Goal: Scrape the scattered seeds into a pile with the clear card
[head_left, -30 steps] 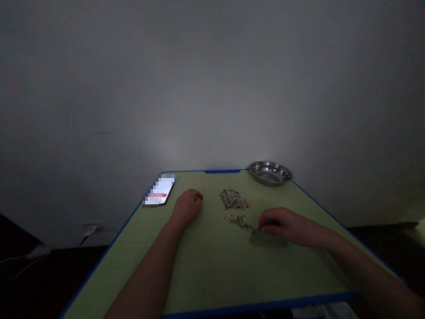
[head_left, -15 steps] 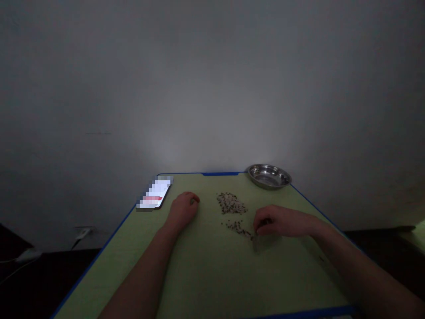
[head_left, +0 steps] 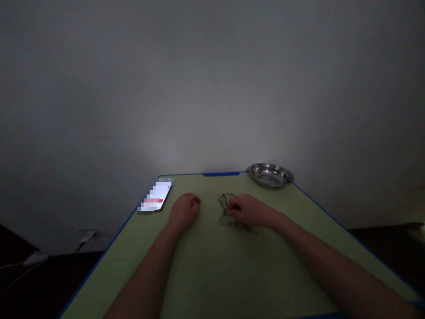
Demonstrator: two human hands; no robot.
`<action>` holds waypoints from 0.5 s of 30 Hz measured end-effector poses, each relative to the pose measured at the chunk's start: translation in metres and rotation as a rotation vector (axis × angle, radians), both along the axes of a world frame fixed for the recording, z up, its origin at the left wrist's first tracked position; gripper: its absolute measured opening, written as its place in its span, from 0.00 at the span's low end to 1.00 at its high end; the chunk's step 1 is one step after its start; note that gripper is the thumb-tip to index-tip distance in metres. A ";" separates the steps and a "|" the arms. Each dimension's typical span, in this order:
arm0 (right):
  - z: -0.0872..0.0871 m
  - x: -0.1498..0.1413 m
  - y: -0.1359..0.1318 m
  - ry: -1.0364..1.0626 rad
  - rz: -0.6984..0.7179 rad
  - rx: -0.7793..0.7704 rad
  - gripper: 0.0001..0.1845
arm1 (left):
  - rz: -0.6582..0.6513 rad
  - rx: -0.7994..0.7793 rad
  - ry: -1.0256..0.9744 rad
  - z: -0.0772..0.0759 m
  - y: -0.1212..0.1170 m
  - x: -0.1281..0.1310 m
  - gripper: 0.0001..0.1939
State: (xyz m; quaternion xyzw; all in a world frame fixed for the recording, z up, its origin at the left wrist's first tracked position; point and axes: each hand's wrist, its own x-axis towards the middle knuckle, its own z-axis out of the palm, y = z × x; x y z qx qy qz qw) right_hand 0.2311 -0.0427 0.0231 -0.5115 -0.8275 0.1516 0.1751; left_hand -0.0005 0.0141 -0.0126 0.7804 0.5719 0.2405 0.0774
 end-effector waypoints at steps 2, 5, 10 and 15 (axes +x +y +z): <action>0.000 0.006 0.004 0.006 -0.050 0.023 0.07 | 0.004 -0.004 0.003 0.001 -0.001 0.001 0.13; 0.004 0.018 0.008 0.024 -0.112 0.051 0.09 | 0.012 -0.011 0.005 0.004 -0.003 0.002 0.13; 0.006 0.035 0.011 0.101 -0.192 0.209 0.10 | 0.003 -0.018 -0.032 0.005 -0.005 0.003 0.12; -0.006 0.039 0.012 -0.003 -0.225 0.406 0.08 | -0.006 -0.010 -0.059 0.001 -0.002 0.001 0.13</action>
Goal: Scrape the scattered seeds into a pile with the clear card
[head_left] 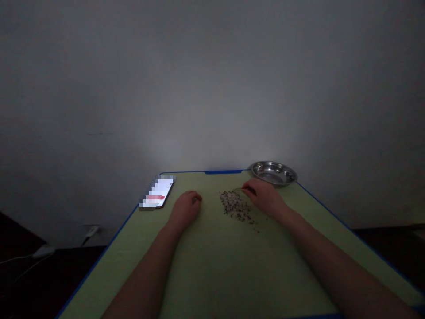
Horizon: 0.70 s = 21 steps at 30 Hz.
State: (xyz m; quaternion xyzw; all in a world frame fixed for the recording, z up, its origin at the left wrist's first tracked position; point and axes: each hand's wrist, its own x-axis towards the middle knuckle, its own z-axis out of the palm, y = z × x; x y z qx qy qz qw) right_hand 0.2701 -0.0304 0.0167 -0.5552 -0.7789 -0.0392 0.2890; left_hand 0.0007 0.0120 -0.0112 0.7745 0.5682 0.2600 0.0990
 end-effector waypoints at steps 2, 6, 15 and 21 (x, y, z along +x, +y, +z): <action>-0.004 -0.003 -0.002 -0.070 -0.005 0.013 0.09 | -0.008 0.001 0.010 -0.001 0.001 -0.001 0.13; -0.006 -0.013 -0.007 -0.178 0.001 0.028 0.09 | -0.005 0.006 0.027 -0.002 0.003 -0.002 0.13; -0.005 -0.030 -0.026 -0.417 0.093 -0.017 0.08 | 0.004 0.007 0.021 -0.002 0.002 -0.001 0.13; -0.006 -0.027 -0.047 -0.471 0.157 -0.035 0.08 | 0.005 0.026 0.026 -0.003 0.003 0.000 0.13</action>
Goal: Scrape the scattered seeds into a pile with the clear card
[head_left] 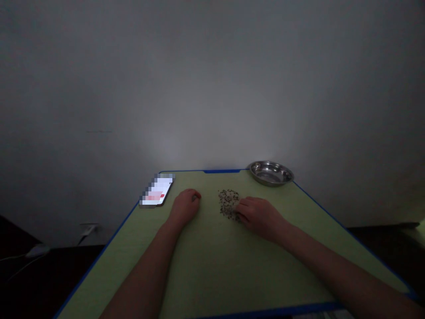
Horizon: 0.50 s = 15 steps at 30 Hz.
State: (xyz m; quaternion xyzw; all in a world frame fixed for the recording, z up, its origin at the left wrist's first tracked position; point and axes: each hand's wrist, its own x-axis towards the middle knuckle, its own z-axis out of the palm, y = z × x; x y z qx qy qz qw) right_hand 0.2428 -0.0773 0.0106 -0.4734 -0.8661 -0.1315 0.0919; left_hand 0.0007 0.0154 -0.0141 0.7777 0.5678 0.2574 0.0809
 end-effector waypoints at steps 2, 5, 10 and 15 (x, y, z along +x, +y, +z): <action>-0.001 0.002 -0.008 -0.007 0.012 -0.018 0.07 | 0.005 0.002 -0.004 0.000 0.000 0.000 0.13; 0.001 0.005 -0.018 0.028 0.045 -0.038 0.07 | 0.009 -0.007 0.004 0.001 -0.001 0.001 0.13; 0.014 0.025 -0.022 0.165 -0.026 -0.030 0.09 | 0.008 -0.021 0.019 0.004 -0.003 0.002 0.13; 0.017 0.058 -0.010 0.138 -0.212 0.005 0.10 | 0.013 -0.020 0.010 0.004 -0.002 0.002 0.14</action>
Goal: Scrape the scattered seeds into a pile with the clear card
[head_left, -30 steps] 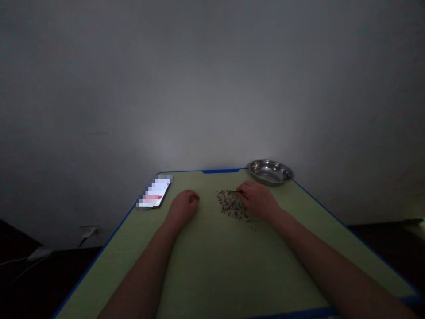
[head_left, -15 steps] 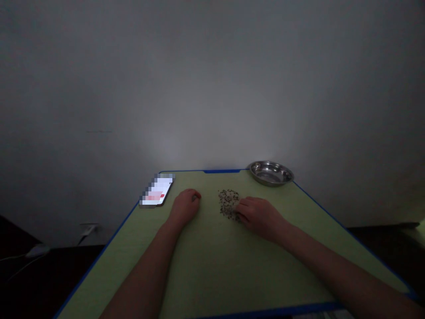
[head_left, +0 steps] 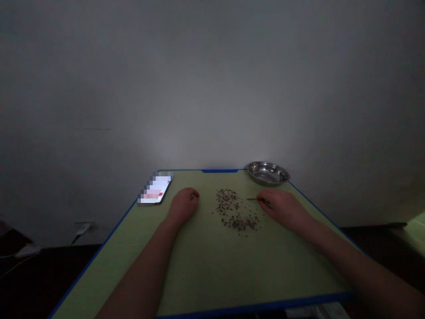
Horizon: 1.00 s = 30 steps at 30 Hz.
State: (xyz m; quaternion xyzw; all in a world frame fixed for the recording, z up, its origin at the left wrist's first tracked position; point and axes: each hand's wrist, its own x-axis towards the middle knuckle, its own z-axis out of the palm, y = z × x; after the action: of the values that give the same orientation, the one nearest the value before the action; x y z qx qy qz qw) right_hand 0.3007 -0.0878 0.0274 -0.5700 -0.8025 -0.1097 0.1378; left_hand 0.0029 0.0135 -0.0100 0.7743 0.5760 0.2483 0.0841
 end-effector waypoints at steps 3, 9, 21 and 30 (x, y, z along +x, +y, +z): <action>-0.009 0.008 0.001 -0.090 -0.044 -0.001 0.10 | 0.006 -0.005 0.006 0.001 0.000 0.000 0.14; -0.024 -0.010 -0.014 -0.163 0.023 0.023 0.10 | 0.001 0.006 -0.001 -0.002 0.001 0.000 0.14; -0.019 -0.025 -0.034 -0.065 0.136 0.181 0.09 | -0.014 0.010 -0.004 -0.001 0.001 -0.001 0.14; -0.043 -0.043 -0.048 -0.044 0.315 0.262 0.10 | -0.016 0.015 0.012 -0.003 0.003 -0.001 0.14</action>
State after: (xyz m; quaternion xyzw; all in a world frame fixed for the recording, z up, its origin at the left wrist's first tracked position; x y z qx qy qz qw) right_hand 0.2574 -0.1361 -0.0158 -0.4121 -0.8635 -0.2026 0.2085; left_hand 0.0019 0.0164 -0.0128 0.7811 0.5682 0.2471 0.0770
